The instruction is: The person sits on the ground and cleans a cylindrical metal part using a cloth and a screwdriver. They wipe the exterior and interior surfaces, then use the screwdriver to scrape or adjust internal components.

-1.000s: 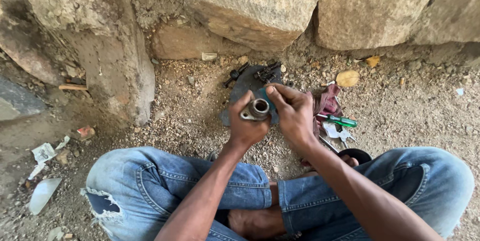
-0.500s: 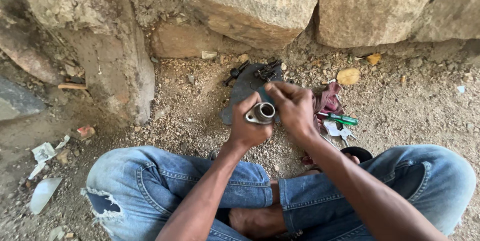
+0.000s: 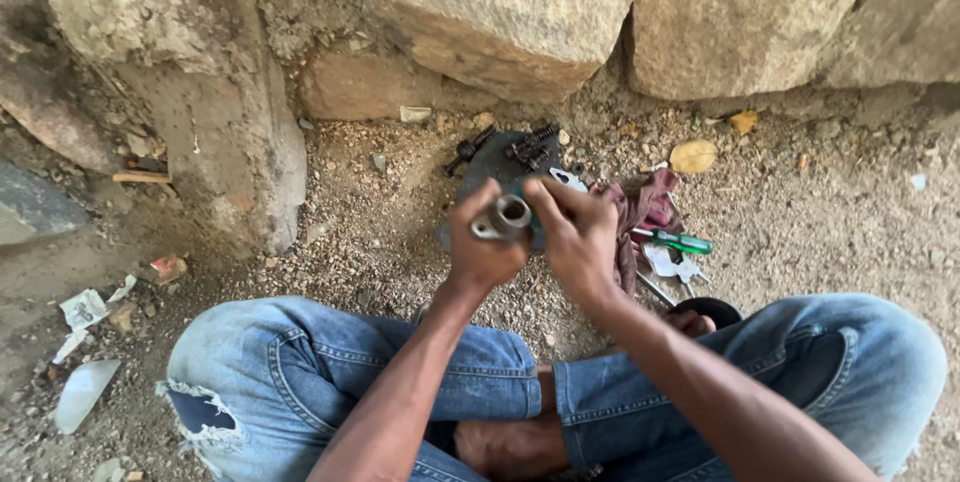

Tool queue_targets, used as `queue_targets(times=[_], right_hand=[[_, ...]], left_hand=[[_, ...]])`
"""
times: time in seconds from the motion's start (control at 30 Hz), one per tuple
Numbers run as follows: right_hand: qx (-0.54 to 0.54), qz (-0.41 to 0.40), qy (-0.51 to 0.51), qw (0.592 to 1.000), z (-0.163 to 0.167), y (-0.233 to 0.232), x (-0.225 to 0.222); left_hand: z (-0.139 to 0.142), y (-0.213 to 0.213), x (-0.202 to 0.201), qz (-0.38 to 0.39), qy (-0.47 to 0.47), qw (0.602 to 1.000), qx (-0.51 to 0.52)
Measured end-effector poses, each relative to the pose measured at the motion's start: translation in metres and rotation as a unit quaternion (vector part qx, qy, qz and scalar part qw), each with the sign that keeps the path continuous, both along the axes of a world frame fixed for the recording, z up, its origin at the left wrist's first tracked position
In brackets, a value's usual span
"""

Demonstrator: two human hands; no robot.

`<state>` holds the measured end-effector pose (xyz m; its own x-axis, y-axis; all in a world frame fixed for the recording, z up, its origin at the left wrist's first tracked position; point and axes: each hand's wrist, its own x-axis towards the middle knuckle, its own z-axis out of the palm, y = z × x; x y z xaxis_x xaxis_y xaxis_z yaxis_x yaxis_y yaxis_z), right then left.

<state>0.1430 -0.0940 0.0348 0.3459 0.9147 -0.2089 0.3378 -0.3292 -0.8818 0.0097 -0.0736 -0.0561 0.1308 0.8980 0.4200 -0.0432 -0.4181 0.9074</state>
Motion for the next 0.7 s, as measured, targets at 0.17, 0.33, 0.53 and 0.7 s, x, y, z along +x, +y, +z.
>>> queue_targets(times=[0.17, 0.33, 0.53, 0.7], right_hand=[[0.087, 0.04, 0.054, 0.994, -0.005, -0.001, 0.001], [0.083, 0.002, 0.02, 0.996, -0.01, -0.002, 0.001], [0.083, 0.027, 0.078, 0.993, -0.004, 0.002, -0.001], [0.054, -0.041, 0.073, 0.995, -0.004, 0.001, 0.003]], left_hand=[[0.008, 0.003, 0.002, 0.024, 0.004, 0.999, -0.039], [0.005, 0.005, -0.003, 0.059, 0.109, 0.991, 0.043], [-0.001, 0.014, -0.006, 0.046, 0.004, 0.995, 0.088], [-0.002, 0.008, -0.008, 0.058, 0.052, 0.996, 0.047]])
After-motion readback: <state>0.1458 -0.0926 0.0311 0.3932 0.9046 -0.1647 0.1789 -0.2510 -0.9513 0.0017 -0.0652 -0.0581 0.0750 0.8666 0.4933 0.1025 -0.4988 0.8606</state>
